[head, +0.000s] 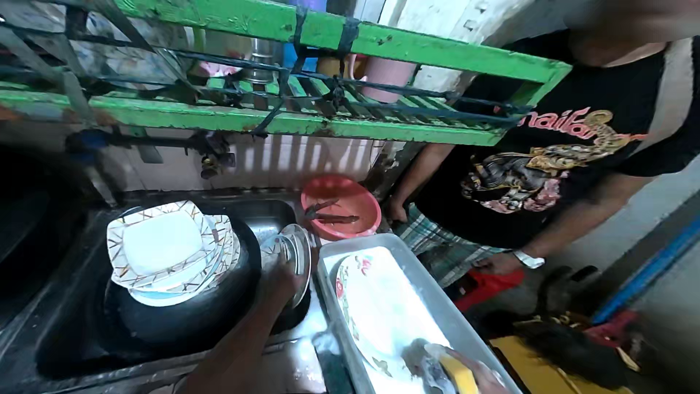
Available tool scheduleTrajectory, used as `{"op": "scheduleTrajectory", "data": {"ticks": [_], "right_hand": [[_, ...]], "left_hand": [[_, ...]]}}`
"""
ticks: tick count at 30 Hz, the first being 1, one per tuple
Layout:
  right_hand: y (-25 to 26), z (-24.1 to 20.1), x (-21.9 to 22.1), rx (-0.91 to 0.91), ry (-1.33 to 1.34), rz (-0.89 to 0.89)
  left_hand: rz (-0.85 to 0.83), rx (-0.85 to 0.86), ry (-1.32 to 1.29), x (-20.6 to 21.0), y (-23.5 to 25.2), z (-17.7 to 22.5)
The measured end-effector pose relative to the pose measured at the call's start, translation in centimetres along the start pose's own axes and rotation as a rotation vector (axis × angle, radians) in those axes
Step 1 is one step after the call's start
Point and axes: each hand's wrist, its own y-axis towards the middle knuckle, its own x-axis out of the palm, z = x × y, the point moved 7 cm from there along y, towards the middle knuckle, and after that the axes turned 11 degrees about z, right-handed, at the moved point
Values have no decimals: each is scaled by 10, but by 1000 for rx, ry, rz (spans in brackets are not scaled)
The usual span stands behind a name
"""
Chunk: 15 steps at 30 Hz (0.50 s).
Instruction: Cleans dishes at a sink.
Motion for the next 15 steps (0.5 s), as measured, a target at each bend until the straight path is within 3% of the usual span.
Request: {"op": "scheduleTrajectory", "data": {"ticks": [3,8,12,15], "right_hand": [[-2,0,-1,20,4,12],[0,8,6,-2,-17,-8],[1,9,9,-28,-2,-44],[1,8,9,-6,8,-75]], "left_hand": [[-25,-144,150,6,-2,9],[-231,-261,372,9,11,10],[-105,-373,301,0,-3,15],[-36,-326,304,0,-19,16]]}}
